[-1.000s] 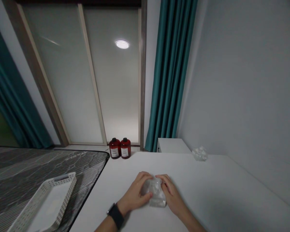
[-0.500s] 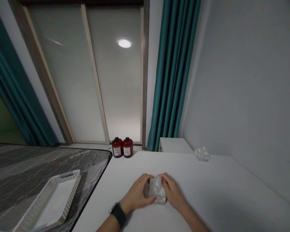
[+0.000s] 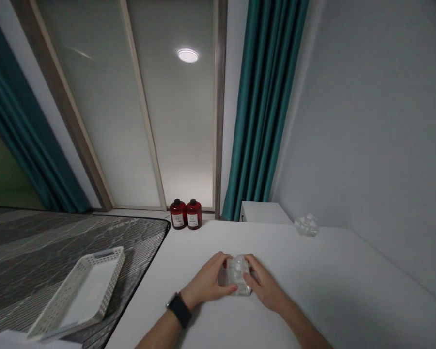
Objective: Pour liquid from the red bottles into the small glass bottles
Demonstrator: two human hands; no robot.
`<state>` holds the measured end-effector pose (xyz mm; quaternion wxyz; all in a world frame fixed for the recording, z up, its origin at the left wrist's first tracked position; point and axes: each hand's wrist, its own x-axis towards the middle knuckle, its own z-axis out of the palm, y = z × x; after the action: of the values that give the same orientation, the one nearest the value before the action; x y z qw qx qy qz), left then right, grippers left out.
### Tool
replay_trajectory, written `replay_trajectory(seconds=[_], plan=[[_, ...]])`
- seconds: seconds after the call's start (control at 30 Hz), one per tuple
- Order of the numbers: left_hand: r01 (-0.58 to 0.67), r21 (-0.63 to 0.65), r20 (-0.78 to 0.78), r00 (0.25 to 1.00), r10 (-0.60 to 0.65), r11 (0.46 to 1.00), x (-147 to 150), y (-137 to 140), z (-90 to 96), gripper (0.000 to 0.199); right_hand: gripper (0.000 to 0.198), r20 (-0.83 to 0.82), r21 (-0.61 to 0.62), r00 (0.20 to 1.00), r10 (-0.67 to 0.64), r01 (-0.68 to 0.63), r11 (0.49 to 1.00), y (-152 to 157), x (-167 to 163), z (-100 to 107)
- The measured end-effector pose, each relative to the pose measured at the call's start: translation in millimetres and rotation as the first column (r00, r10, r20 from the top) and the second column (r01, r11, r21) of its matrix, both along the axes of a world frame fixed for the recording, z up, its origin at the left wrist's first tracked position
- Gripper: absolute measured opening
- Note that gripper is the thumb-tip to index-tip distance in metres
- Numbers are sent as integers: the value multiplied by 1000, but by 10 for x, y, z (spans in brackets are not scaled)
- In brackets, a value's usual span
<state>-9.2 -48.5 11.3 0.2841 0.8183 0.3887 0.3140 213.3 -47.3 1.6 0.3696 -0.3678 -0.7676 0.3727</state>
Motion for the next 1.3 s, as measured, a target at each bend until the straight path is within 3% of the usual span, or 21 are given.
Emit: replay_trajectory(seconds=[0.17,0.37,0.73,0.97,1.3], plan=[[21,-12,-17,1000,-22,1000,-23,2,49,56,56,56,-132,998,22,-14,991,-56,25,103],[12,-41,-30,999,-13,999,-17,5,34,60,55,36,-191,999,10,-3,982,-59,25,140],[31,-74,-74,997,-36,997,136,77,99,49,57,40,-173,999,34,-26,985,29,178,150],[52,-70,-73,996,-57,996,473,283,64,45,53,81,-90,997,19,-11,996,163,542,192],[77,-36,-72,994,-80,996,1181,692,68,44,47,145,-6,987,-63,65,998,477,1234,150]])
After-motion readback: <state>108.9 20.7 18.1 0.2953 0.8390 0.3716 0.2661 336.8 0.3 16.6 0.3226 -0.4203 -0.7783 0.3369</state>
